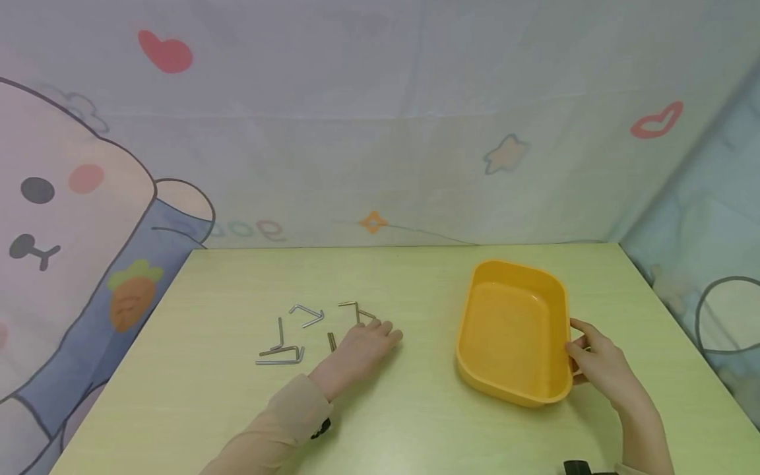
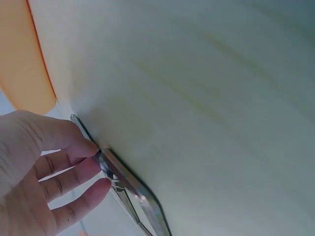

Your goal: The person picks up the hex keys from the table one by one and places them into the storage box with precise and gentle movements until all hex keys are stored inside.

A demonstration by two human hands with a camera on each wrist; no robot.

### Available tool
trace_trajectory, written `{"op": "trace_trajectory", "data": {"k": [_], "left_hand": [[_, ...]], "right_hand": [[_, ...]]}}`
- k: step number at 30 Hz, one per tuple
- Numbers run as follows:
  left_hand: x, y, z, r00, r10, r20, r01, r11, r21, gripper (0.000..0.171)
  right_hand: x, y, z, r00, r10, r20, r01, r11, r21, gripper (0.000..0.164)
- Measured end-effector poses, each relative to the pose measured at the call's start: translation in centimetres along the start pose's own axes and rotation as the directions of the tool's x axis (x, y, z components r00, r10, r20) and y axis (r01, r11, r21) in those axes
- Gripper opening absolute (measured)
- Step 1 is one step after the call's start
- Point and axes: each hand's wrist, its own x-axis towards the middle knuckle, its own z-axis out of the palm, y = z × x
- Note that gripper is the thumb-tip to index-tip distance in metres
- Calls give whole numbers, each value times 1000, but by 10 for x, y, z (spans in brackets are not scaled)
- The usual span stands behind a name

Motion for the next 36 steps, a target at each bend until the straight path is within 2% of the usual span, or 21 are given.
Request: {"op": "trace_trajectory", "data": {"k": [9, 16, 21, 26, 36], "left_hand": [[1, 1, -2, 1000, 12, 24, -11, 998, -56, 26], [1, 3, -5, 999, -1, 45, 4, 998, -66, 24], [1, 4, -7, 1000, 21, 6, -21, 998, -57, 17], [3, 5, -9, 998, 48, -37, -51, 997, -58, 20], [4, 11, -13, 997, 57, -42, -62, 992, -109, 34]], "right_hand": [[-1, -3, 0, 1000, 8, 7, -8, 1000, -13, 57], [0, -3, 0, 1000, 20, 16, -20, 1000, -21, 57], [2, -3, -1, 1000, 22, 21, -22, 999, -23, 57], [2, -3, -1, 1000, 18, 20, -18, 1000, -21, 58], [1, -3, -1, 1000, 7, 18, -7, 1000, -11, 58]]}}
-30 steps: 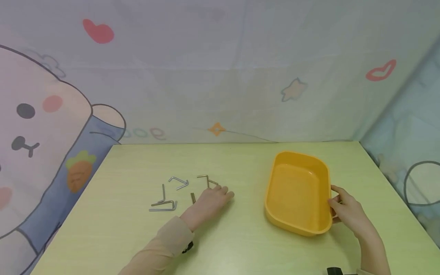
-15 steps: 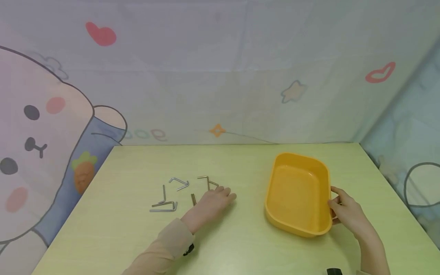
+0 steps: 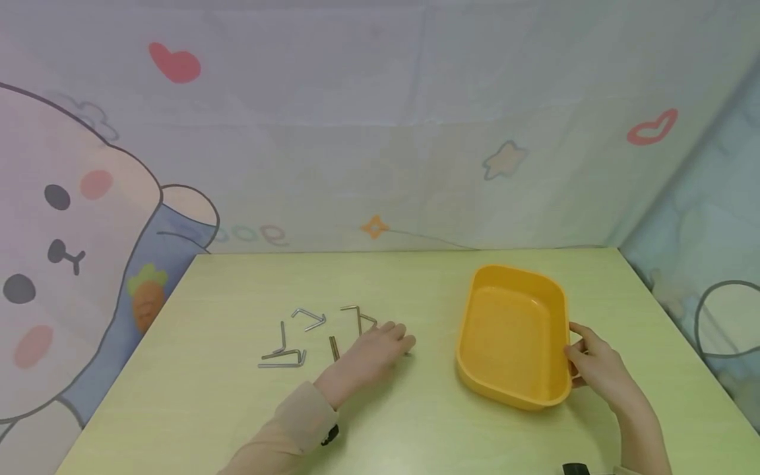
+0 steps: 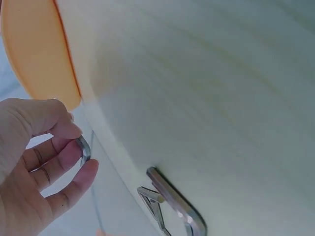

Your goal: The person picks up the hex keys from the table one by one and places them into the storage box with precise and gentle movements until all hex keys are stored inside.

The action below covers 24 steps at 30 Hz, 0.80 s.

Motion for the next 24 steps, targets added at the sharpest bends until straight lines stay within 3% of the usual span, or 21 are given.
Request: {"op": "trace_trajectory", "data": {"k": [7, 12, 18, 24], "left_hand": [[1, 6, -7, 1000, 17, -13, -18, 997, -75, 33], [3, 11, -11, 997, 40, -64, -48, 991, -123, 33], [8, 15, -13, 989, 95, -113, -104, 992, -75, 34], [14, 21, -19, 987, 115, -116, -123, 991, -59, 35]], "right_hand": [[-2, 1, 0, 1000, 2, -1, -2, 1000, 5, 58], [-2, 1, 1, 1000, 3, -2, -3, 1000, 10, 57], [0, 1, 2, 1000, 5, -3, -5, 1000, 14, 57], [0, 1, 2, 1000, 10, -2, -10, 1000, 13, 58]]}}
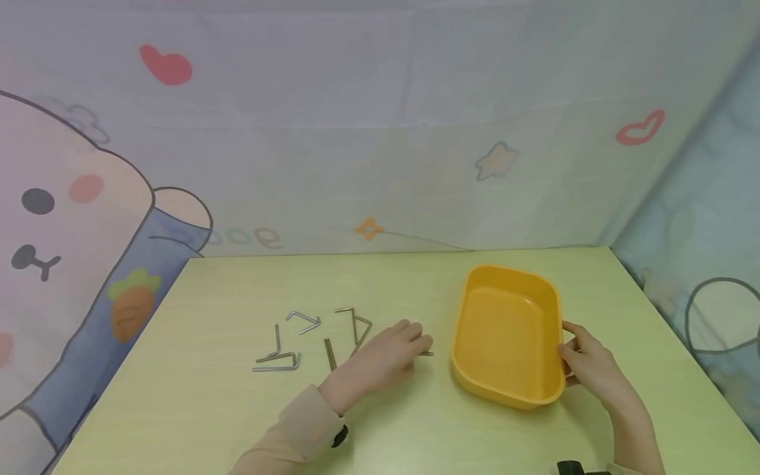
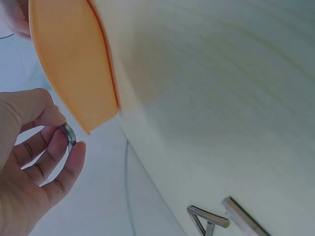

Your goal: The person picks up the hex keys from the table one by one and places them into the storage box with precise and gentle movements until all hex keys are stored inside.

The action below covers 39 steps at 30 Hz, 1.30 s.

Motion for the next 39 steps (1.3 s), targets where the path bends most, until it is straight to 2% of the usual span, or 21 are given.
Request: {"op": "trace_trajectory", "data": {"k": [4, 10, 18, 23, 29, 39], "left_hand": [[3, 4, -5, 1000, 1, -9, -1, 1000, 1, 34], [7, 7, -6, 997, 28, -68, -26, 999, 33, 32], [17, 13, -14, 995, 42, -90, -40, 999, 22, 34], [25, 22, -18, 991, 73, -112, -73, 997, 6, 34], [33, 29, -19, 978, 125, -165, -120, 992, 39, 29], [48, 37, -20, 985, 151, -85, -146, 987, 64, 32]], "right_hand": [[0, -1, 0, 1000, 1, 2, -1, 1000, 3, 58], [0, -2, 0, 1000, 4, -2, -4, 1000, 7, 57], [1, -2, 1, 1000, 5, 0, -5, 1000, 8, 57], [1, 0, 0, 1000, 1, -2, -1, 1000, 5, 57], [1, 1, 0, 1000, 5, -1, -5, 1000, 5, 57], [1, 0, 0, 1000, 6, -2, -6, 1000, 4, 57]]}}
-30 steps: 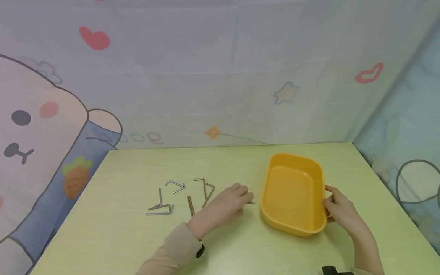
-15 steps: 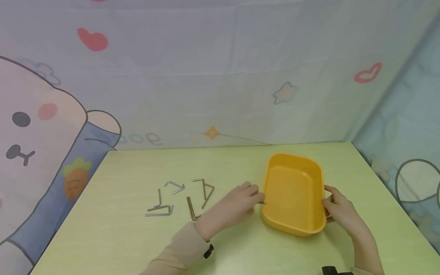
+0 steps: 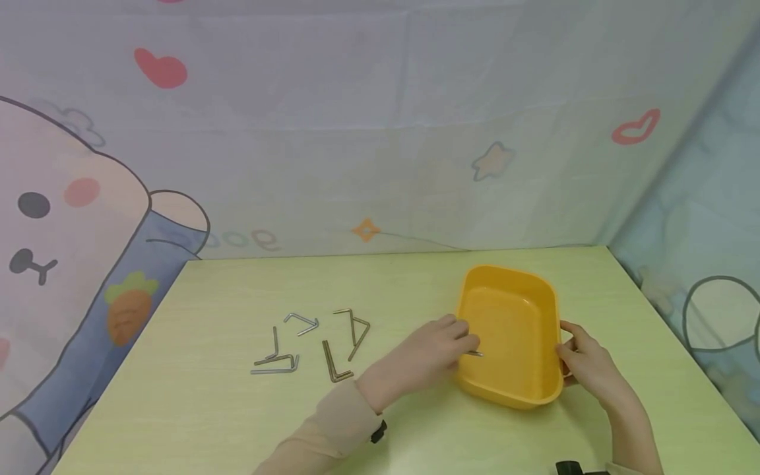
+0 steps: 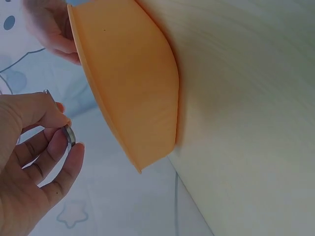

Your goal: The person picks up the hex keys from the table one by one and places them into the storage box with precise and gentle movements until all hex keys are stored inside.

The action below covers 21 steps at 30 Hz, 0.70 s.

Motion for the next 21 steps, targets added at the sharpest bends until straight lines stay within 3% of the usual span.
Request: {"op": "trace_trajectory", "data": {"k": [13, 21], "left_hand": [[25, 3, 12, 996, 73, 59, -76, 996, 45, 27], [39, 3, 20, 979, 66, 194, -72, 997, 21, 27]], "right_hand": [[0, -1, 0, 1000, 5, 3, -5, 1000, -3, 57], [-1, -1, 0, 1000, 0, 0, 0, 1000, 0, 57]]}}
